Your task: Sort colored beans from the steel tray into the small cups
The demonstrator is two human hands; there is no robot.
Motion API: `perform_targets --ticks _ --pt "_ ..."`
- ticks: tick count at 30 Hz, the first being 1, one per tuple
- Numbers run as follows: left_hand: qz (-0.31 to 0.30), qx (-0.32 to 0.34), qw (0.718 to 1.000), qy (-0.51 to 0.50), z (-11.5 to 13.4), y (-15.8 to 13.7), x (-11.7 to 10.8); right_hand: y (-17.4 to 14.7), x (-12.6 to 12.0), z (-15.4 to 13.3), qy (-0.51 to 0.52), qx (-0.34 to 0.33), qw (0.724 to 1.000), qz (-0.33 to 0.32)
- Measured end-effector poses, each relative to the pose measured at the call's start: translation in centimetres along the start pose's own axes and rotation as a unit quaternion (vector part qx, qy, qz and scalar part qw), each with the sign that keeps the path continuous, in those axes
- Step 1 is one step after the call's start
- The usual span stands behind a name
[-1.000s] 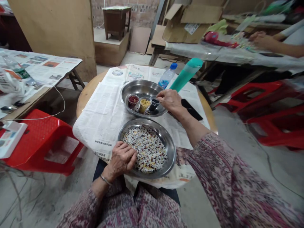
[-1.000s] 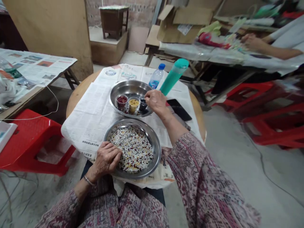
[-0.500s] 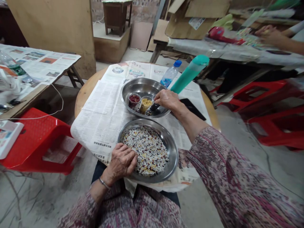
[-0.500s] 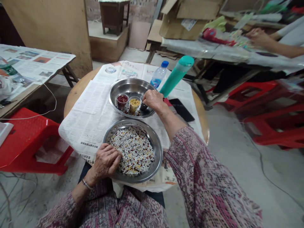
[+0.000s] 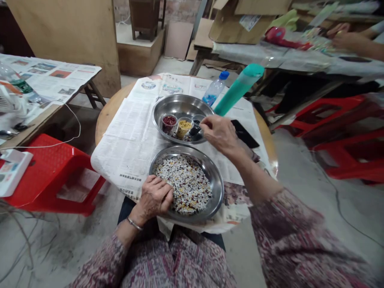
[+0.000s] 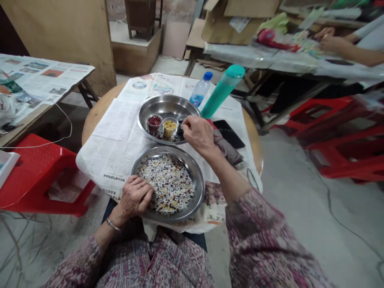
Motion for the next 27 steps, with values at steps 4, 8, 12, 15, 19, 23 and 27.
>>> perform_targets --ticks 4,8,12,15,19,23,27 --pt "0.0 -0.011 1.0 -0.004 0.1 0.1 0.0 -8.3 0.2 -1.7 0.086 -0.096 0.991 -0.035" --pt "-0.051 -0.027 0.998 0.013 0.7 0.7 -0.8 -14.9 1.9 -3.3 0.119 -0.146 0.979 -0.078" --pt "-0.124 -0.051 0.987 0.09 1.1 1.3 -1.2 -17.1 3.5 -4.3 0.073 -0.169 0.98 -0.075" --pt "-0.146 -0.068 0.976 0.145 0.7 1.6 -0.7 -17.3 3.9 -4.2 0.03 -0.163 0.985 -0.053" --pt "-0.166 -0.08 0.972 0.145 -0.4 2.3 0.2 -17.6 4.2 -3.2 0.007 -0.112 0.992 -0.055" --pt "-0.184 -0.093 0.975 0.081 -0.6 3.4 1.2 -18.0 5.1 -2.7 0.056 -0.086 0.992 -0.08" --pt "-0.176 -0.085 0.98 0.044 0.7 4.5 2.3 -18.0 5.5 -2.6 0.103 -0.048 0.993 -0.033"
Point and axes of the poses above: each hand's wrist, its own y-axis towards the middle knuckle, its own x-axis out of the palm, z = x × y, the point moved 2 cm from there along y, towards the middle knuckle, and after that the axes turned 7 degrees about -y, right-handed, at the moved point
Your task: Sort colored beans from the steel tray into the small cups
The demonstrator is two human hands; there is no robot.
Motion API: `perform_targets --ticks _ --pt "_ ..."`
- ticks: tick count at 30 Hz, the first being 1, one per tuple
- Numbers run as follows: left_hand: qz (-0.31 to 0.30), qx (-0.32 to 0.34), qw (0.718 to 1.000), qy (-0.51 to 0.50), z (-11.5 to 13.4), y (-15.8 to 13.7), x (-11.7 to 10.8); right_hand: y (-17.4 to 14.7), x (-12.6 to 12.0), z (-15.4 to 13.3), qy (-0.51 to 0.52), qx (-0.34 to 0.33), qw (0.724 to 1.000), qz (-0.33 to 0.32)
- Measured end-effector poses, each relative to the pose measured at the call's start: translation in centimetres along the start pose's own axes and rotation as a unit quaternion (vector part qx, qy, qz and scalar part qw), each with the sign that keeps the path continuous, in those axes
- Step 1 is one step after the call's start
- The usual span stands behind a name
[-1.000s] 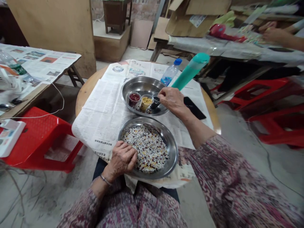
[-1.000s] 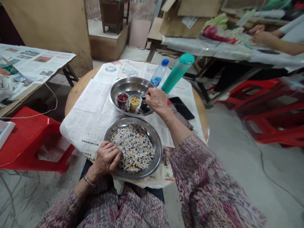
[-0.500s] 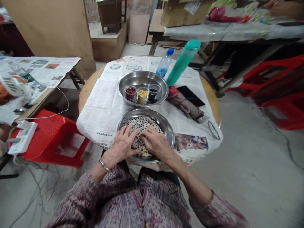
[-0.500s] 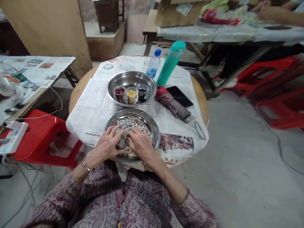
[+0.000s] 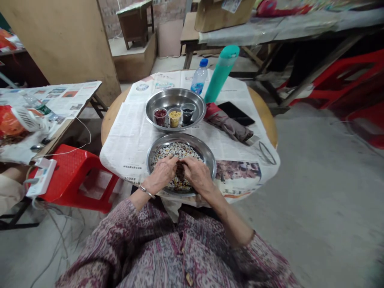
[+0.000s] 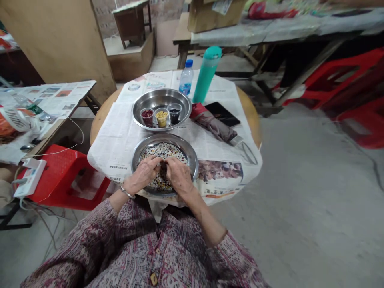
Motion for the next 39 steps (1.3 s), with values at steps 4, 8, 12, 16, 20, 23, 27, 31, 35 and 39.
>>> perform_targets --ticks 4,8,12,16,20,23,27,31,35,39 --pt "0.012 -0.002 1.0 0.01 1.0 1.1 0.2 0.1 -0.4 -0.2 -0.029 0.033 0.998 0.04" --pt "0.041 -0.03 0.996 0.078 0.7 2.4 -0.1 0.5 -0.8 -0.7 -0.092 0.059 0.994 0.008" --pt "0.03 -0.06 0.993 0.101 0.2 3.2 -0.3 1.4 -0.7 -0.9 -0.099 0.053 0.993 -0.033" --pt "0.022 -0.052 0.996 0.063 -0.2 3.2 -0.3 2.4 -0.2 -0.6 -0.086 0.021 0.995 -0.055" --pt "0.05 -0.037 0.998 0.024 -0.6 3.2 -0.3 3.5 0.0 -0.7 -0.08 0.012 0.995 -0.051" --pt "0.065 -0.046 0.997 0.025 -0.8 3.2 -0.3 3.9 -0.4 -0.8 -0.08 0.022 0.996 -0.031" --pt "0.069 -0.052 0.996 0.029 -0.7 2.4 -0.9 3.5 -0.5 -0.6 -0.049 0.039 0.997 -0.034" --pt "0.023 -0.057 0.998 0.034 -0.2 0.4 -1.6 3.0 -0.1 -0.4 -0.028 0.043 0.998 -0.039" --pt "-0.043 -0.054 0.997 0.046 0.6 -1.0 -1.4 3.2 0.1 -0.5 -0.035 0.046 0.997 -0.043" --pt "-0.03 -0.057 0.996 0.059 1.3 -0.6 -0.5 3.3 0.2 -0.6 -0.025 0.066 0.996 -0.054"
Point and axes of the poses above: each hand's wrist, its own y-axis towards the middle knuckle, its own x-axis out of the palm, z = x × y, the point moved 2 cm from there along y, towards the middle knuckle, and after that the axes turned 7 degrees about -y, right-handed, at the moved point
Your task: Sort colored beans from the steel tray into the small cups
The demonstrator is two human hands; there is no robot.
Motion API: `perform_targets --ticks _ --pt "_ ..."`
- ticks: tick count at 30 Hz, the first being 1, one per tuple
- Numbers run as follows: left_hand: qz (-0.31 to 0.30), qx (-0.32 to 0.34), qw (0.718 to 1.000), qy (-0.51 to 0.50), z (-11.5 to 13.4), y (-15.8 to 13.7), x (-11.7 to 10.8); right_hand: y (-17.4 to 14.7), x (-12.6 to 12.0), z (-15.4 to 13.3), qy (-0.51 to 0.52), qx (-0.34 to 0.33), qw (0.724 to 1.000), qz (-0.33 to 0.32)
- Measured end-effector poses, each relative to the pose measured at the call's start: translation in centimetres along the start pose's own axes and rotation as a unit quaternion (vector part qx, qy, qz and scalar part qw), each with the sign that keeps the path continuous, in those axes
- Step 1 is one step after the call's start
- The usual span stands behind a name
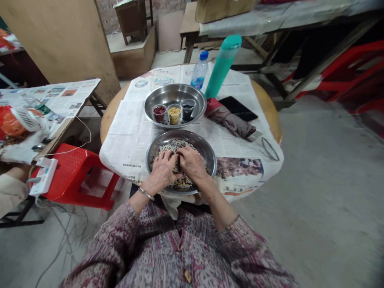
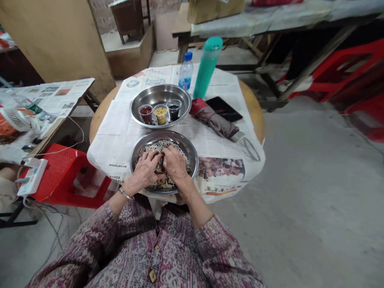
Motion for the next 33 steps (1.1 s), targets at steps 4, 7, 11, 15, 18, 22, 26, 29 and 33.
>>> perform_targets --ticks 4,7,11,15,18,22,26,29,33 --pt "0.022 0.013 1.0 0.007 0.2 1.6 0.6 -0.1 -0.1 0.3 0.006 0.035 0.999 0.031" --pt "0.038 -0.007 0.999 -0.005 -0.4 2.8 0.6 -0.1 -0.2 0.5 -0.003 0.041 0.997 0.066" --pt "0.073 -0.038 0.996 -0.03 -1.5 3.6 0.4 -0.1 -0.2 0.5 -0.018 0.029 0.994 0.101" --pt "0.111 -0.042 0.993 -0.023 -1.9 3.1 0.1 -0.1 0.1 0.3 -0.024 0.014 0.994 0.101" --pt "0.105 -0.032 0.994 -0.001 -1.5 1.8 -0.7 -0.1 0.6 0.4 -0.015 -0.005 0.998 0.066" --pt "0.054 -0.029 0.998 0.022 -0.6 -0.3 -1.6 -0.1 1.0 0.9 0.026 -0.007 0.998 0.05" --pt "-0.013 -0.02 1.0 0.012 0.2 -1.3 -0.9 0.1 0.9 1.0 0.065 0.012 0.994 0.083" --pt "-0.052 -0.007 0.998 -0.026 0.9 -0.8 0.4 0.1 0.6 0.9 0.073 0.024 0.991 0.113" --pt "-0.05 0.018 0.998 -0.033 2.0 0.1 1.0 -0.2 0.0 1.0 0.07 0.037 0.987 0.14"
Point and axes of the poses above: each hand's wrist, its own y-axis towards the middle knuckle, its own x-axis out of the palm, z = x × y, the point moved 2 cm from there along y, towards the middle knuckle, and after that the axes turned 7 degrees about -y, right-handed, at the moved point
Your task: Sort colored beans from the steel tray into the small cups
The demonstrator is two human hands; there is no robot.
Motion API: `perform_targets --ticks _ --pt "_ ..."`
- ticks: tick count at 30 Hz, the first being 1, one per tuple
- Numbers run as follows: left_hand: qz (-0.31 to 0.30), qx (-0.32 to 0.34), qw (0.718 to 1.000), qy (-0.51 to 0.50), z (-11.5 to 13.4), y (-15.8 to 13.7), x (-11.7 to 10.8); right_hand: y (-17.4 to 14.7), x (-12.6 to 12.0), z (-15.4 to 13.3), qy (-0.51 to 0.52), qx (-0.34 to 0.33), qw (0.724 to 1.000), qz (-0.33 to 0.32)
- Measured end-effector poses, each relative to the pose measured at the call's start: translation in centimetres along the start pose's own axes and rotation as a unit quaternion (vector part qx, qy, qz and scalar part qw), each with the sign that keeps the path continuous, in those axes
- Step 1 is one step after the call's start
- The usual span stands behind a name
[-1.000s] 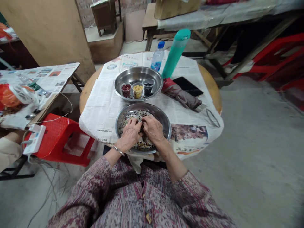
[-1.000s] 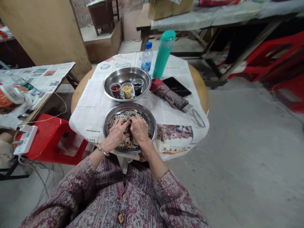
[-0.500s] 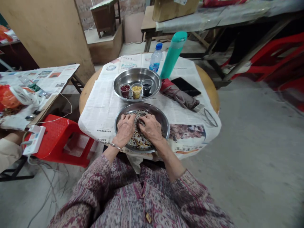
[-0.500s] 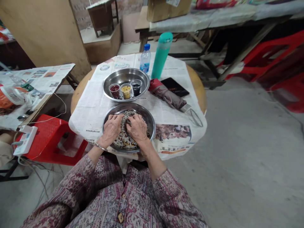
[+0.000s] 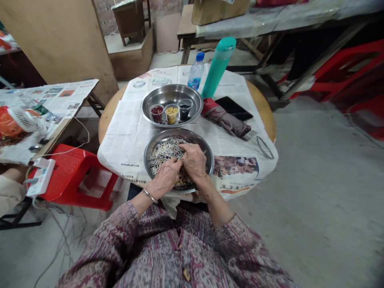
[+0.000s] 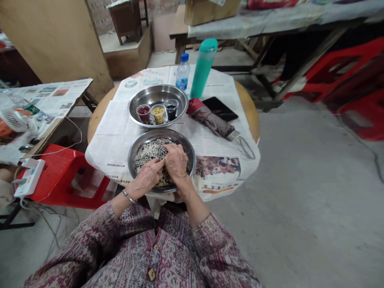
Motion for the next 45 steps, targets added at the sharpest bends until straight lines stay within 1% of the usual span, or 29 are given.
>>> perform_targets --ticks 3,7,9,12,14,17,20,23,26,29,31,32,35,37,41,45 --pt "0.026 0.041 0.998 0.027 0.6 0.0 -0.4 0.1 -0.6 0.3 0.034 0.006 0.999 0.035" --pt "0.019 0.097 0.994 0.043 0.7 -0.4 -0.3 0.5 -1.0 0.7 0.094 0.02 0.992 0.079" --pt "0.01 0.116 0.992 0.049 0.7 -0.3 0.0 0.6 -0.9 0.7 0.114 0.023 0.99 0.076" --pt "-0.012 0.128 0.99 0.061 0.7 0.3 0.5 0.5 -0.7 0.5 0.13 0.02 0.989 0.062" --pt "-0.026 0.135 0.988 0.067 0.7 1.0 0.8 0.5 -0.5 0.3 0.127 0.02 0.99 0.053" --pt "-0.031 0.143 0.987 0.072 0.6 2.1 1.3 0.6 -0.4 0.4 0.117 0.026 0.992 0.039" --pt "-0.028 0.13 0.988 0.077 0.4 2.7 1.3 0.7 -0.3 0.7 0.125 0.031 0.991 0.036" --pt "-0.003 0.111 0.991 0.074 -0.1 2.8 0.7 0.8 -0.2 1.0 0.113 0.028 0.993 0.025" --pt "0.044 0.074 0.994 0.071 -1.1 2.5 -0.6 0.6 -0.1 0.9 0.053 0.018 0.998 0.007" --pt "0.095 0.01 0.993 0.075 -2.2 2.1 -2.0 0.4 0.1 0.3 -0.021 -0.005 1.0 -0.017" --pt "0.104 -0.028 0.991 0.075 -2.7 1.7 -2.5 0.2 0.2 -0.1 -0.056 -0.022 0.997 -0.044" --pt "0.094 -0.038 0.992 0.072 -2.9 1.6 -2.6 0.1 0.3 -0.3 -0.069 -0.029 0.996 -0.057" --pt "0.041 -0.036 0.997 0.048 -2.9 1.1 -2.4 0.0 0.3 -0.6 -0.085 -0.042 0.992 -0.085" --pt "0.025 -0.021 0.999 0.033 -2.8 0.9 -2.1 0.0 0.3 -0.6 -0.081 -0.046 0.991 -0.099" --pt "0.052 0.0 0.999 0.0 -2.7 1.1 -1.5 0.1 0.4 -0.5 -0.058 -0.045 0.991 -0.116" --pt "0.075 0.003 0.996 -0.041 -3.3 1.6 -1.4 0.2 0.8 -0.1 -0.006 -0.024 0.996 -0.085"
Point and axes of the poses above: each hand's wrist, its own y-axis towards the middle knuckle, its own x-axis out of the palm, z = x × y, the point moved 2 cm from there along y, towards the middle knuckle, and after that the axes turned 7 degrees about -y, right-handed, at the moved point
